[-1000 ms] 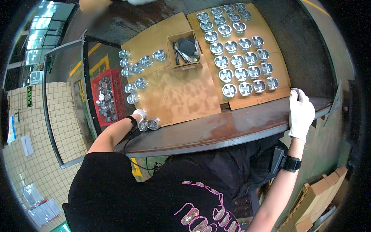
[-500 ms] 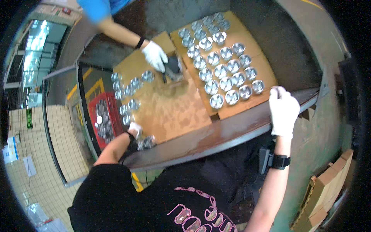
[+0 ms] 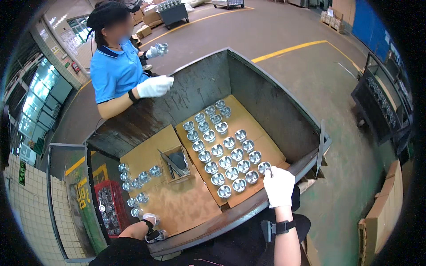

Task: Inspecting metal engine pistons and packing them into a bin with cardboard separators.

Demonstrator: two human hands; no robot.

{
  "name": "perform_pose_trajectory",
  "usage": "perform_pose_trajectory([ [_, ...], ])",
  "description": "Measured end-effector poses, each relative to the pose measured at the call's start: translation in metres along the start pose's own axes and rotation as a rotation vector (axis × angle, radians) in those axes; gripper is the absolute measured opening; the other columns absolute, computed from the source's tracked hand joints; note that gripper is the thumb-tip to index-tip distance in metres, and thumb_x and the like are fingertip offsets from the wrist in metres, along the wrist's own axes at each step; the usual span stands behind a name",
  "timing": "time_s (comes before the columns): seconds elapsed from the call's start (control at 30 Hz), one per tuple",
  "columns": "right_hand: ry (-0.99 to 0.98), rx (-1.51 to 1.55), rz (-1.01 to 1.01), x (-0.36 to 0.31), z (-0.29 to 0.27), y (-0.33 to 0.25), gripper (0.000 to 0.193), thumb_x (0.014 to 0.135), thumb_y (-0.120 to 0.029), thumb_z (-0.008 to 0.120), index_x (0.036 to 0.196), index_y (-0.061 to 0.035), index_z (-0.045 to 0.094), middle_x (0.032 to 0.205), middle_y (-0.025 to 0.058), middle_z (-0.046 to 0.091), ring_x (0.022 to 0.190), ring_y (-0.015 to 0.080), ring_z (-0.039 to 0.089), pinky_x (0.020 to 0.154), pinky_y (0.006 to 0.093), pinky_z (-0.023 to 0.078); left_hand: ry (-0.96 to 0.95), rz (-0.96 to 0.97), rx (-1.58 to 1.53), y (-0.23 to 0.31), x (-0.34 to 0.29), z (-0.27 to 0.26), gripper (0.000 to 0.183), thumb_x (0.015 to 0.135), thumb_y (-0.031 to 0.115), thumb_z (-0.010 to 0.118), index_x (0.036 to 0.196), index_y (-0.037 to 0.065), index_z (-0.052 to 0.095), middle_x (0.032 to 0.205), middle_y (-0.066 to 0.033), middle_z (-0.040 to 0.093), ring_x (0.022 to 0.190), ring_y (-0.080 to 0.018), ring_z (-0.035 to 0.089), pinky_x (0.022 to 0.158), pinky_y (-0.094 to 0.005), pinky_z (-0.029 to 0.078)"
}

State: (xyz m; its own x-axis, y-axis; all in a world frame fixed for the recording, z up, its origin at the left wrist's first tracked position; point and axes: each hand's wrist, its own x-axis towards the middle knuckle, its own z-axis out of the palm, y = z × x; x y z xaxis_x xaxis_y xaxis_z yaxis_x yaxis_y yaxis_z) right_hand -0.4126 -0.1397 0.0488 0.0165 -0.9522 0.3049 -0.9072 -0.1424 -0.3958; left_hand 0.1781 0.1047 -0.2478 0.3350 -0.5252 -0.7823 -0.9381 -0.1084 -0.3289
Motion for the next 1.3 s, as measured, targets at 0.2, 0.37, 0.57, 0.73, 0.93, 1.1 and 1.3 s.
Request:
perform_pose_trajectory([
  [0.2,0.011,0.037,0.018,0.002,-0.002,0.003,0.016,0.084,-0.019,0.058,0.076,-0.0061,0.064,0.070,0.0138,0.064,0.070,0.0315,0.063,0.067,0.0431,0.050,0.079,-0.378,-1.599,0.062,0.003,-0.031,0.033,0.089,0.038,0.055,0.086,0.008,0.068,0.074,-0.0080,0.066,0.065,-0.0247,0.064,0.055,-0.0421,0.049],
  [0.37,-0.005,-0.039,0.025,-0.004,0.007,0.006,0.021,0.086,-0.023,0.057,0.076,-0.0074,0.066,0.070,0.0137,0.065,0.069,0.0319,0.064,0.066,0.0444,0.050,-0.738,-0.263,-1.754,0.136,-0.049,-0.120,0.045,0.098,0.052,0.037,0.092,0.012,0.058,0.064,-0.0045,0.058,0.045,-0.0208,0.051,0.040,-0.0355,0.038],
  [0.57,0.058,0.040,0.013,-0.009,0.000,0.008,0.020,0.081,-0.022,0.057,0.069,-0.0097,0.067,0.068,0.0133,0.065,0.064,0.0295,0.065,0.058,0.0429,0.050,-0.762,0.161,-1.451,0.139,0.006,-0.088,0.034,0.100,0.035,0.035,0.102,0.009,0.056,0.071,-0.0033,0.061,0.061,-0.0251,0.060,0.051,-0.0397,0.048],
  [0.73,0.007,-0.004,-0.089,-0.016,-0.025,0.007,0.017,0.073,-0.022,0.059,0.063,-0.0081,0.063,0.062,0.0142,0.062,0.057,0.0302,0.062,0.052,0.0395,0.049,-0.076,1.050,0.737,0.169,-0.061,-0.151,0.027,0.098,0.023,0.043,0.115,0.007,0.058,0.107,-0.0075,0.063,0.101,-0.0170,0.058,0.086,-0.0285,0.046],
  [0.93,0.069,0.109,0.043,0.002,0.002,-0.005,0.021,0.077,-0.019,0.056,0.065,-0.0050,0.066,0.062,0.0172,0.062,0.056,0.0331,0.063,0.057,0.0445,0.051,0.669,1.136,0.496,0.123,0.022,-0.102,0.027,0.094,0.015,0.041,0.110,0.010,0.063,0.088,-0.0105,0.067,0.083,-0.0230,0.064,0.069,-0.0347,0.051],
  [1.1,0.058,0.096,0.096,-0.011,0.005,0.008,0.023,0.080,-0.020,0.055,0.069,-0.0038,0.066,0.066,0.0180,0.063,0.061,0.0338,0.064,0.061,0.0440,0.051,0.336,1.032,0.242,0.151,-0.001,-0.124,0.025,0.087,0.021,0.051,0.105,0.010,0.063,0.087,-0.0198,0.066,0.079,-0.0330,0.064,0.067,-0.0445,0.051],
  [1.3,0.036,0.094,0.107,-0.006,0.009,0.004,0.023,0.081,-0.020,0.055,0.069,-0.0042,0.066,0.068,0.0177,0.064,0.063,0.0343,0.064,0.063,0.0447,0.051,0.221,1.017,-0.023,0.155,-0.019,-0.132,0.021,0.086,0.020,0.052,0.097,0.009,0.065,0.084,-0.0188,0.066,0.076,-0.0325,0.065,0.064,-0.0443,0.050],
])
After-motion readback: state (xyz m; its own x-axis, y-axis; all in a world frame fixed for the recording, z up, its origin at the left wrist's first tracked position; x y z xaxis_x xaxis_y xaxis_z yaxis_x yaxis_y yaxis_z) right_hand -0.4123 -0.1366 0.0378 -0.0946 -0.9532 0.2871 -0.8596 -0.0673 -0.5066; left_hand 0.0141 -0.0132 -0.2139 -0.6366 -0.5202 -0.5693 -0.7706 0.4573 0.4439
